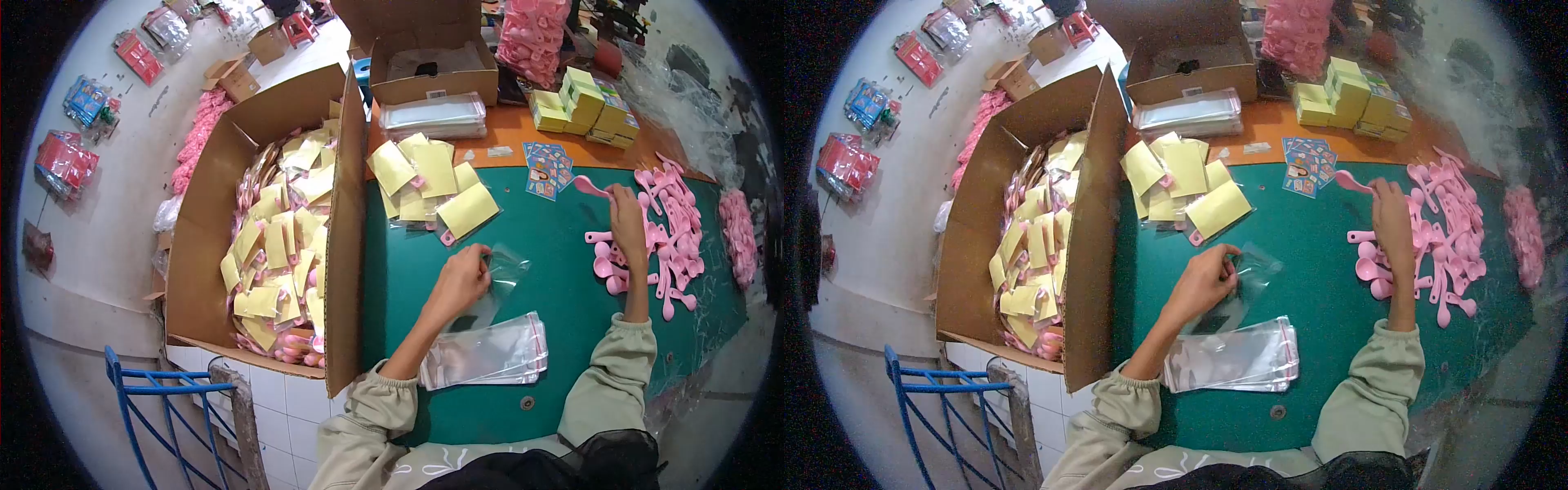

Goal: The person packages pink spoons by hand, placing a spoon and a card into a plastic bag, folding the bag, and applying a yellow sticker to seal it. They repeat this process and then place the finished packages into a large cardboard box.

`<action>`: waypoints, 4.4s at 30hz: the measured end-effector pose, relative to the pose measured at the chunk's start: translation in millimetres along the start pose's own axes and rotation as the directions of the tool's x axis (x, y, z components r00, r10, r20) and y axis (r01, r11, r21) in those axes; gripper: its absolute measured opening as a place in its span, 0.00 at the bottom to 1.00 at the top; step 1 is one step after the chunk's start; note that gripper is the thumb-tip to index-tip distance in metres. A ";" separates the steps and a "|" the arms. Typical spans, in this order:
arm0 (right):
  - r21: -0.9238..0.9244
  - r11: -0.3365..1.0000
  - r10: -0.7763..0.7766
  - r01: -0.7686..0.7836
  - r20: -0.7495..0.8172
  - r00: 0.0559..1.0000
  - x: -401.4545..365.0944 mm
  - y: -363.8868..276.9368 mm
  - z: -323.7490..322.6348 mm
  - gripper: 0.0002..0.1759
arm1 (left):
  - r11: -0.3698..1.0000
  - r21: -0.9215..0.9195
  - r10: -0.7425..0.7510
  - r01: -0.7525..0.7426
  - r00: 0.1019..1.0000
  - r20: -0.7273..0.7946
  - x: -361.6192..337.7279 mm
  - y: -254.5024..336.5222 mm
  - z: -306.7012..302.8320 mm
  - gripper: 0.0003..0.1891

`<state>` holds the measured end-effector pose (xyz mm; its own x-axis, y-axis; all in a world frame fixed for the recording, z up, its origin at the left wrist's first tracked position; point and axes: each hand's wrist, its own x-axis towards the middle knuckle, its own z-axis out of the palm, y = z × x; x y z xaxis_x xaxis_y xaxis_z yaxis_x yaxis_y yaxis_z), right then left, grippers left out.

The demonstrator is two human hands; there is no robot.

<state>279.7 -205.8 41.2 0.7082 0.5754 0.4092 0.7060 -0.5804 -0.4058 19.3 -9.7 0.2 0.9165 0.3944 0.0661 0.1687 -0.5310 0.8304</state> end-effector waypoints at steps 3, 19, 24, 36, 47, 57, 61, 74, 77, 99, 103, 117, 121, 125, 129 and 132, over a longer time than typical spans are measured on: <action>0.162 0.984 -0.075 0.077 -0.018 0.997 -1.2 -42.8 -16.2 0.13 | 0.995 -0.063 -0.073 0.079 0.994 0.086 10.8 9.0 -14.6 0.14; 0.732 0.680 -0.039 0.043 -0.023 0.999 -31.9 -143.5 -29.6 0.12 | 0.598 -0.754 -0.113 0.273 0.960 0.257 11.3 32.4 -38.5 0.11; 0.732 0.682 -0.069 0.005 0.058 0.996 -34.1 -145.8 -28.7 0.12 | 0.618 -0.743 -0.090 0.258 0.962 0.259 11.3 35.8 -35.7 0.15; 0.760 0.650 -0.124 0.028 0.069 0.990 -40.9 -149.5 -26.4 0.13 | 0.669 -0.727 0.103 0.154 0.950 0.296 7.0 39.0 -37.9 0.17; 0.890 0.428 -0.464 0.156 0.068 0.883 -22.5 -142.0 3.9 0.28 | 0.542 -0.833 0.048 0.106 0.986 0.157 4.8 52.2 -48.9 0.18; -0.029 0.997 -0.068 0.072 0.128 0.989 9.8 -54.1 81.6 0.16 | 0.548 -0.830 -0.006 0.099 0.993 0.114 5.5 48.5 -63.7 0.20; -0.047 0.997 0.066 -0.063 0.051 0.997 2.5 -40.5 79.0 0.23 | 0.523 -0.848 0.008 0.086 0.994 0.106 7.1 47.3 -60.8 0.21; 0.369 0.929 -0.080 -0.027 0.271 0.959 12.0 14.3 107.5 0.26 | 0.559 -0.818 0.011 0.136 0.985 0.171 4.2 53.6 -63.4 0.18; 0.627 0.744 -0.083 -0.230 0.428 0.900 13.8 -13.7 82.2 0.17 | 0.602 -0.785 0.016 0.148 0.980 0.198 4.1 52.5 -66.0 0.18; 0.283 0.953 0.045 -0.109 0.221 0.974 6.4 -68.6 114.5 0.31 | 0.610 -0.781 -0.090 0.136 0.991 0.102 4.4 35.9 -77.3 0.19; 0.689 0.702 -0.089 -0.180 0.335 0.938 14.1 -66.0 85.9 0.26 | 0.628 -0.762 -0.075 0.157 0.987 0.142 4.1 37.4 -77.2 0.19; 0.756 0.650 -0.204 -0.077 0.272 0.941 2.9 -150.8 -43.6 0.25 | 0.682 -0.714 0.004 0.160 0.975 0.222 1.4 43.6 -76.8 0.18; 0.656 0.751 -0.364 0.083 0.306 0.879 3.9 -148.1 -42.5 0.23 | 0.764 -0.628 -0.023 0.145 0.980 0.199 2.4 35.5 -74.9 0.18; 0.604 0.793 -0.351 0.080 0.345 0.871 1.8 -148.5 -49.6 0.22 | 0.728 -0.661 0.001 0.180 0.964 0.264 0.7 37.7 -75.2 0.19; 0.602 0.769 -0.438 0.214 0.254 0.862 1.2 -152.7 -51.3 0.19 | 0.733 -0.646 -0.013 0.213 0.954 0.300 1.6 40.4 -74.8 0.18; 0.615 0.771 -0.440 0.163 0.332 0.834 -1.7 -159.6 -46.8 0.14 | 0.779 -0.594 0.021 0.200 0.939 0.343 2.1 35.5 -71.3 0.16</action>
<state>165.7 -141.2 143.5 0.2814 0.9267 0.2491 0.6623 0.0003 -0.7493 1.3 25.7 69.3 0.9887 0.1018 -0.1101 0.0987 0.1109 0.9889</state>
